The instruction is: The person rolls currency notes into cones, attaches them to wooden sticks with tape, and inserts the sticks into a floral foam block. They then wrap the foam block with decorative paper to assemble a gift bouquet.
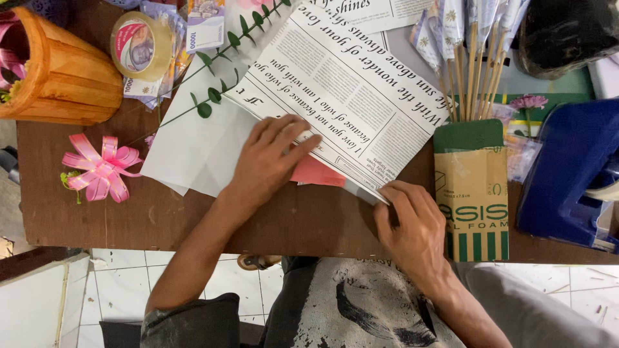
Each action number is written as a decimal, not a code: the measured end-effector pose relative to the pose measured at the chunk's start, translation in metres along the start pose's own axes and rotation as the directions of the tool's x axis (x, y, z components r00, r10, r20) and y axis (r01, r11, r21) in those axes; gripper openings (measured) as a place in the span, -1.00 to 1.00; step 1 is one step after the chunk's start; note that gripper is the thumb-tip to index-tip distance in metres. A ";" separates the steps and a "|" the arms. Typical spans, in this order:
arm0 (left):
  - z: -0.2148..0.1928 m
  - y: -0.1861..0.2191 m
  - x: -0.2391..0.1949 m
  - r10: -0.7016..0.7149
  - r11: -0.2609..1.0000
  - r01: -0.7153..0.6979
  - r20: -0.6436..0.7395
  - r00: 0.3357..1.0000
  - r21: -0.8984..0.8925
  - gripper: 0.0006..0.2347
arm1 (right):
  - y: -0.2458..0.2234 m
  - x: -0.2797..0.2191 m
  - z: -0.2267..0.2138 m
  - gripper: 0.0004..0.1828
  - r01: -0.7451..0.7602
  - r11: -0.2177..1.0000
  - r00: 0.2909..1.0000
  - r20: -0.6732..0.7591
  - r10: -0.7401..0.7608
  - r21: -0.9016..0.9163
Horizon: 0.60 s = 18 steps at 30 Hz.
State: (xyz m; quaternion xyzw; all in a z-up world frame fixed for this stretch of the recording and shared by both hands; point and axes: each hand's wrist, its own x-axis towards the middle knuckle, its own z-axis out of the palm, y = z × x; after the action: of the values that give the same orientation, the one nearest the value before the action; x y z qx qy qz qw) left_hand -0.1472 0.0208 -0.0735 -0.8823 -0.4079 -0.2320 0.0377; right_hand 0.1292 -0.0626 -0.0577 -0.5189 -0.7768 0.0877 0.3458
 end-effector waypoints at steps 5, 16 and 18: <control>0.002 -0.008 0.000 0.043 0.999 -0.044 -0.020 0.999 -0.028 -0.89 | 0.005 -0.002 0.005 -0.96 -0.046 0.999 0.999 0.009 0.046 0.028; 0.007 -0.010 0.005 -0.094 0.961 0.109 0.074 0.993 -0.253 -0.81 | 0.011 -0.018 0.028 -0.77 0.093 0.982 0.965 -0.230 -0.129 -0.162; 0.000 -0.007 0.013 -0.069 0.962 0.097 0.114 0.991 -0.257 -0.82 | -0.010 0.009 0.018 -0.72 0.184 0.938 0.971 -0.097 -0.221 -0.294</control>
State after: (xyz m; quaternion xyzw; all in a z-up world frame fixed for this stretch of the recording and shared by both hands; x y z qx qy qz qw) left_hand -0.1450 0.0348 -0.0683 -0.8725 -0.4117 -0.2390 -0.1103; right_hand 0.1085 -0.0554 -0.0620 -0.4847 -0.8069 -0.0939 0.3244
